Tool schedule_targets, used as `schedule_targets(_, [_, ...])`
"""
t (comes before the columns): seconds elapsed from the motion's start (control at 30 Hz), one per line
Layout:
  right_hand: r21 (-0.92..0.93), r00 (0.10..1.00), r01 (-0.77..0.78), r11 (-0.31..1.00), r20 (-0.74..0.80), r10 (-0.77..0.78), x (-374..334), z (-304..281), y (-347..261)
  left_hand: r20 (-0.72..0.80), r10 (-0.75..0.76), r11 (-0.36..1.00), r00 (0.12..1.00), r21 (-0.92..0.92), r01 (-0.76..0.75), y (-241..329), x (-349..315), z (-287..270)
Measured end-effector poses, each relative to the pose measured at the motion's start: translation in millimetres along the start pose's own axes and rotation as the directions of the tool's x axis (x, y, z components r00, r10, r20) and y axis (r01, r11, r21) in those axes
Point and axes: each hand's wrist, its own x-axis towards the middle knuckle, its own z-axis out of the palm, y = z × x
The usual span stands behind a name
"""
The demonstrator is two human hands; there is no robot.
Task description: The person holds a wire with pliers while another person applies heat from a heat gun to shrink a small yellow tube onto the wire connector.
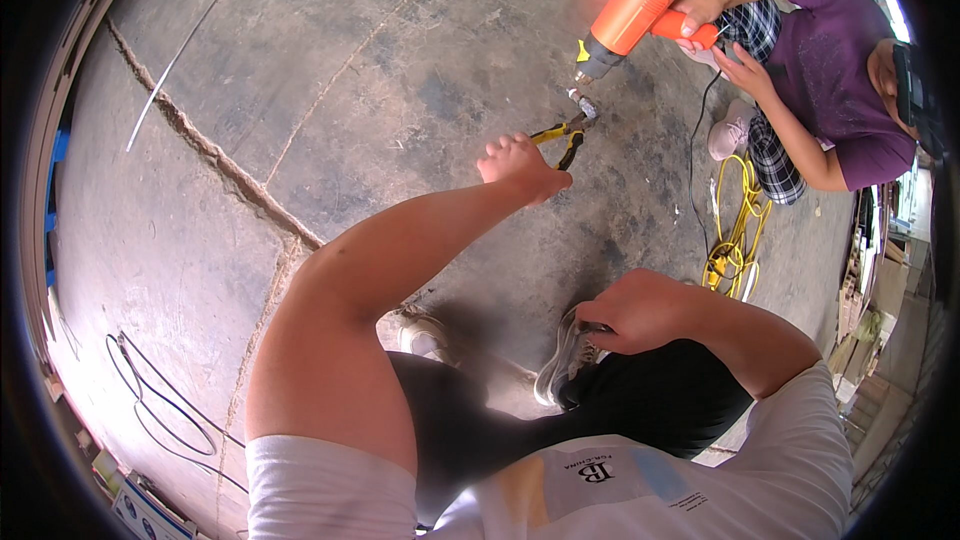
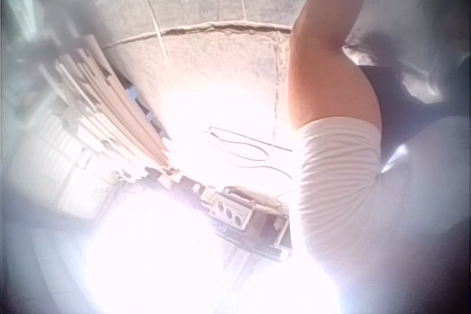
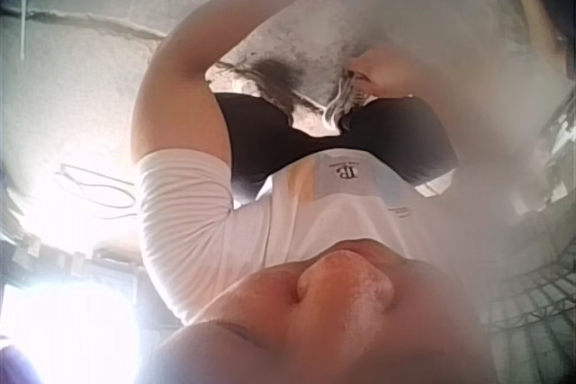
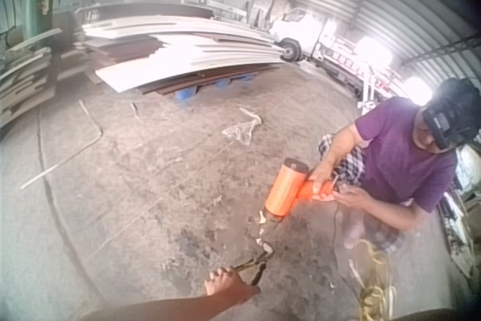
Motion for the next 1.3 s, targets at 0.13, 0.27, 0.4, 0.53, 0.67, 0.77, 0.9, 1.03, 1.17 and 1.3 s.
schedule_targets(0.13, [0.005,1.000,-0.005,1.000,0.004,0.005,0.6,-0.7,0.5,-0.001,0.006,1.000,1.000,-0.003,-0.006,0.3,1.4,1.2])
schedule_targets(0.27, [0.011,1.000,-0.003,1.000,0.008,0.003,2.5,-1.3,0.4,-0.014,0.014,1.000,1.000,-0.002,-0.014,-0.6,1.0,1.4])
schedule_targets(0.4, [-0.015,1.000,0.011,1.000,0.007,-0.011,2.8,1.3,3.1,-0.045,0.028,0.998,0.999,-0.048,-0.030,0.6,-2.6,0.9])
schedule_targets(0.53, [0.044,1.000,-0.003,0.999,-0.001,0.003,2.8,-3.7,-1.2,-0.051,0.024,0.999,0.998,-0.047,-0.026,-0.3,-1.8,1.0])
schedule_targets(0.67, [0.027,1.000,-0.013,1.000,0.025,0.012,3.4,-6.2,-2.6,-0.052,0.021,0.998,0.998,-0.052,-0.024,-1.0,-1.9,1.1])
schedule_targets(0.77, [0.027,0.999,-0.016,0.999,0.029,0.016,3.9,-6.4,-2.5,-0.051,0.019,0.998,0.999,-0.055,-0.022,-1.1,-2.0,0.1])
schedule_targets(0.9, [0.035,1.000,-0.016,0.999,0.014,0.016,2.9,-6.6,-2.9,-0.041,0.016,0.999,0.999,-0.051,-0.018,-0.1,-3.5,-1.6])
schedule_targets(1.03, [0.024,1.000,-0.002,1.000,-0.001,0.002,2.4,-5.4,-2.0,-0.040,0.017,0.998,0.999,-0.059,-0.019,0.3,-6.3,-2.3])
schedule_targets(1.17, [0.022,1.000,-0.004,1.000,-0.015,0.005,1.7,-2.9,-1.6,-0.013,0.014,0.997,1.000,-0.075,-0.015,0.8,-7.1,-2.9])
schedule_targets(1.3, [0.013,1.000,-0.015,1.000,-0.008,0.015,-0.2,-0.4,0.3,-0.076,0.009,0.993,0.997,-0.117,-0.018,0.5,-4.8,7.9])
